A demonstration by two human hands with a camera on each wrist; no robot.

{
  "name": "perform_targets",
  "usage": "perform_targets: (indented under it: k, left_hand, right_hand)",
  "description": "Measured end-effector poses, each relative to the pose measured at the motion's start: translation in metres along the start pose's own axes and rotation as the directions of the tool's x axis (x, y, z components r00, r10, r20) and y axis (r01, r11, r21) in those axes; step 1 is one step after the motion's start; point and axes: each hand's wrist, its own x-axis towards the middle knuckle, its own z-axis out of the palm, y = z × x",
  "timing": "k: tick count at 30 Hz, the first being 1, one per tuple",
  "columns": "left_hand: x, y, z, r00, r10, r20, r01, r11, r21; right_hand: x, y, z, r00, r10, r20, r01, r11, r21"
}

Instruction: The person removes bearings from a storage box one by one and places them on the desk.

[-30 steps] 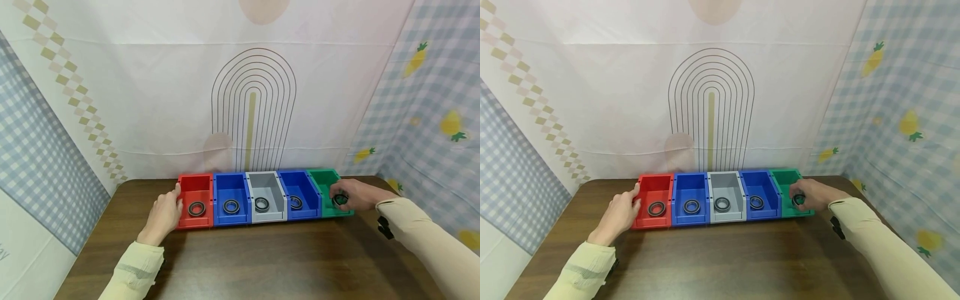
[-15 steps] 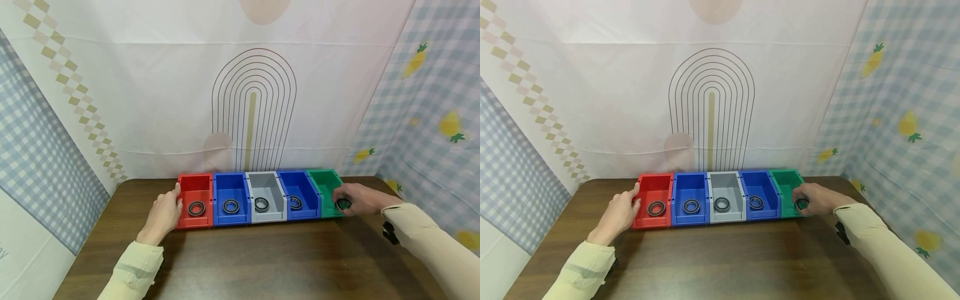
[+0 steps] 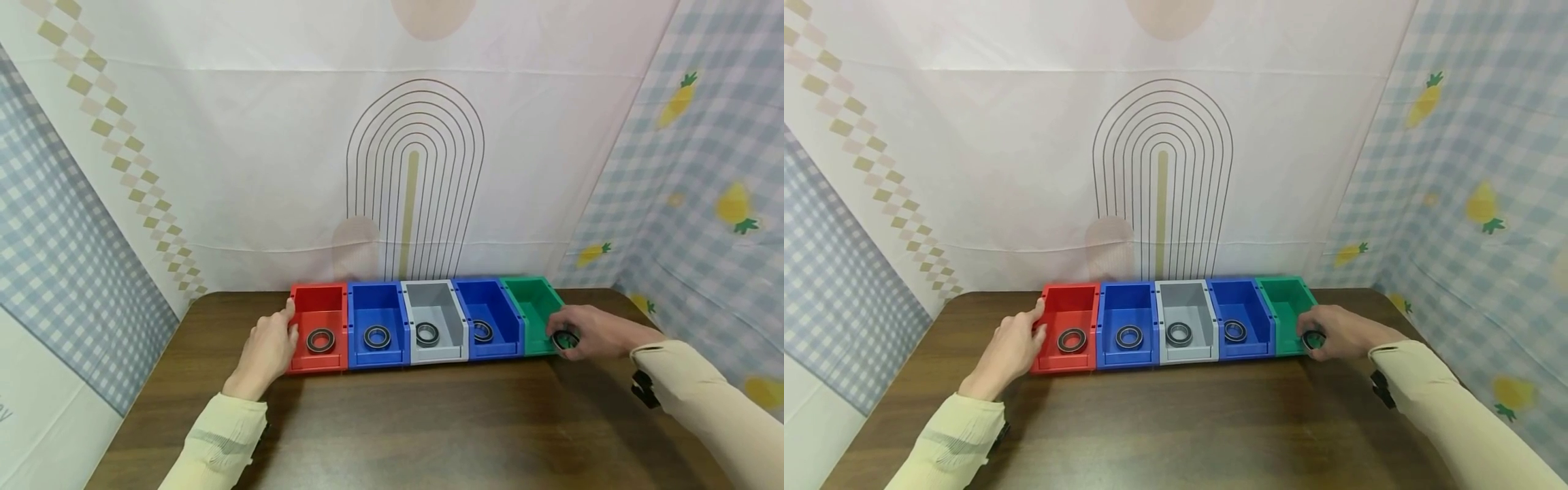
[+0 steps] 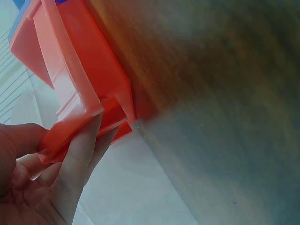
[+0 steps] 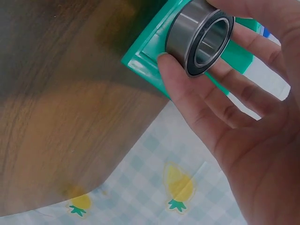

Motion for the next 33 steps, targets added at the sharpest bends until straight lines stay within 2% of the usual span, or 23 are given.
perform_targets:
  k: [9,33]
  left_hand:
    - [-0.002,0.000,0.000,1.000,-0.002,0.003,0.002,1.000,-0.003]
    - [0.000,0.001,0.000,1.000,-0.008,0.012,0.008,1.000,-0.005]
  right_hand:
    - [-0.006,0.003,0.009,1.000,-0.022,-0.010,0.022,1.000,-0.006]
    - [-0.020,0.005,0.029,0.999,-0.048,-0.001,0.048,0.997,0.065]
